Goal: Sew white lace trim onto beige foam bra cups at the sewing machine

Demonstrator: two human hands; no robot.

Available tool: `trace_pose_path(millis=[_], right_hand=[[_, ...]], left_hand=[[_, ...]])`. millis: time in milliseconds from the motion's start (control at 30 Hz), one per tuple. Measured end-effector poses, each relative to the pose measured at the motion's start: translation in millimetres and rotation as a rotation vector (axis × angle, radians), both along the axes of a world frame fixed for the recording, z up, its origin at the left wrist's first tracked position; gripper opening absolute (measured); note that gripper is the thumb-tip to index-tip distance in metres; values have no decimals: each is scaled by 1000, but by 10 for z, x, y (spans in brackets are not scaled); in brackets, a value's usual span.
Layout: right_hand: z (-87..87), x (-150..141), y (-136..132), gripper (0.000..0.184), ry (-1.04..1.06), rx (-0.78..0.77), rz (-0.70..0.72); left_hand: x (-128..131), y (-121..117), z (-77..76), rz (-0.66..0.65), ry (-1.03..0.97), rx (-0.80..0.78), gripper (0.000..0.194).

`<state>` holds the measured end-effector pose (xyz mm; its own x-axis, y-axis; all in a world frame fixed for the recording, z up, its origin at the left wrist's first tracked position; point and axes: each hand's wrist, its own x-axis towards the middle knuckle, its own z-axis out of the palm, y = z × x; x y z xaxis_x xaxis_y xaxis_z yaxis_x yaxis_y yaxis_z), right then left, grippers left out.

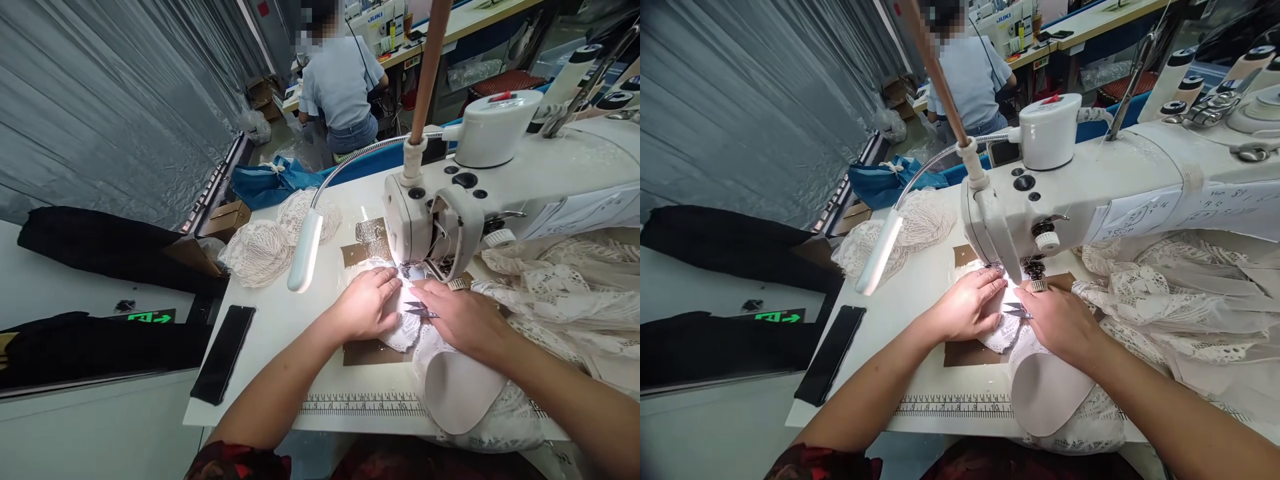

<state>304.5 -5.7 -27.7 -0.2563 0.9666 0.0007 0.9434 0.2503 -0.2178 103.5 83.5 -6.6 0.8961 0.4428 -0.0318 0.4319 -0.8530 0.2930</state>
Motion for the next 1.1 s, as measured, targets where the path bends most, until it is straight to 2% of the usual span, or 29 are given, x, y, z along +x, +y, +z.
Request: trace_pose_path(millis=[267, 500, 733, 933, 1100], right_hand=[[-8, -28, 24, 38, 4, 4, -27], [-36, 4, 13, 44, 73, 53, 11], [-107, 7, -8, 46, 103, 140, 15], [-90, -14, 9, 42, 99, 202, -2], [-78, -28, 22, 46, 79, 227, -5]], left_hand=[[23, 226, 29, -114, 93, 39, 64], [3, 162, 93, -122, 101, 133, 57], [15, 25, -65, -135, -75, 188, 36], [-5, 84, -118, -139, -104, 183, 37], [-4, 136, -136, -130, -109, 191, 37]])
